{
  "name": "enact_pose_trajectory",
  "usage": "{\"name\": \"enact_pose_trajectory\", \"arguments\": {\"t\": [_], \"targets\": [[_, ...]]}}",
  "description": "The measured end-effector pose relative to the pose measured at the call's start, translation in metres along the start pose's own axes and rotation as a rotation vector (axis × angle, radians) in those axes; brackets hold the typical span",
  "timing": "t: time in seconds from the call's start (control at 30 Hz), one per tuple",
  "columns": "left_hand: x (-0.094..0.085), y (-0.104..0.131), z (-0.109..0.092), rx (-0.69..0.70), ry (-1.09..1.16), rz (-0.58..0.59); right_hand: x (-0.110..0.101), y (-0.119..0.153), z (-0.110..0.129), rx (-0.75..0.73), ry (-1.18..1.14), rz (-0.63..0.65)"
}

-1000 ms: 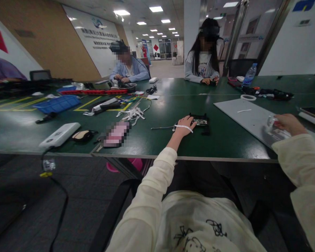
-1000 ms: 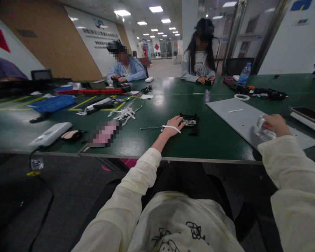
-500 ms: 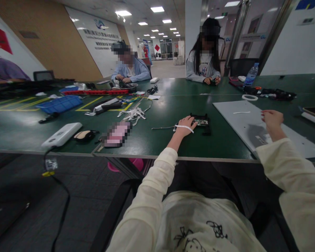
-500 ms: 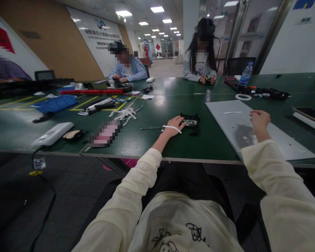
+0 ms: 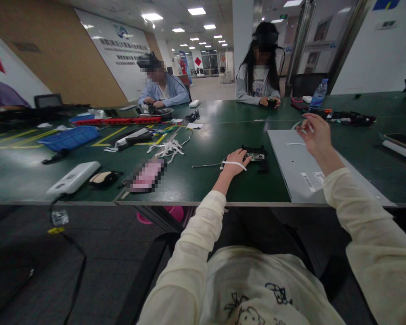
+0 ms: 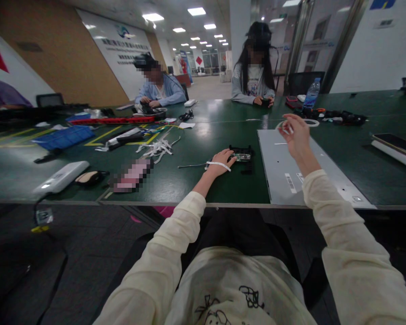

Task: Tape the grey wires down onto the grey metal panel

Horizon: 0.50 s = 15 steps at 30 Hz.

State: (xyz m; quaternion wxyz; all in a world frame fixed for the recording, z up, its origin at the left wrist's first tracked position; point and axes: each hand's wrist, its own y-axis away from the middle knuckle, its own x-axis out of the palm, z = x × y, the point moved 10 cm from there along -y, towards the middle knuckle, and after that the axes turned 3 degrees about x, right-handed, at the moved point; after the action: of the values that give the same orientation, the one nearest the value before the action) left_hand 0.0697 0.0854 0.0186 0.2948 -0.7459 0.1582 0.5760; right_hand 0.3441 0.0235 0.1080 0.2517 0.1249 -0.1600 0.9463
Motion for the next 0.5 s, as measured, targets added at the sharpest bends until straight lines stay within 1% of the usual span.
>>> {"name": "enact_pose_trajectory", "arguments": {"t": [0.07,0.17,0.23,0.27,0.3,0.37,0.43,0.5], "targets": [[-0.001,-0.001,0.0,-0.004,-0.011,-0.011,0.053,0.024,-0.004,-0.006,-0.076,0.167],[0.0,-0.003,-0.001,-0.002,-0.022,-0.024,0.128,0.069,-0.025,0.039,-0.11,0.411],[0.002,-0.003,0.001,-0.01,-0.043,-0.011,0.165,0.098,-0.042,0.069,-0.128,0.52],[0.005,-0.004,0.002,-0.017,-0.055,0.0,0.179,0.11,-0.05,0.087,-0.135,0.565],[0.007,-0.004,0.004,-0.023,-0.065,0.012,0.189,0.12,-0.058,0.108,-0.145,0.598],[0.011,-0.003,0.008,-0.029,-0.074,0.027,0.2,0.133,-0.072,0.15,-0.152,0.649],[0.015,-0.003,0.008,-0.008,-0.061,0.037,0.203,0.14,-0.081,0.178,-0.115,0.69],[0.017,-0.002,0.007,0.028,-0.035,0.04,0.2,0.142,-0.088,0.196,-0.027,0.732]]}}
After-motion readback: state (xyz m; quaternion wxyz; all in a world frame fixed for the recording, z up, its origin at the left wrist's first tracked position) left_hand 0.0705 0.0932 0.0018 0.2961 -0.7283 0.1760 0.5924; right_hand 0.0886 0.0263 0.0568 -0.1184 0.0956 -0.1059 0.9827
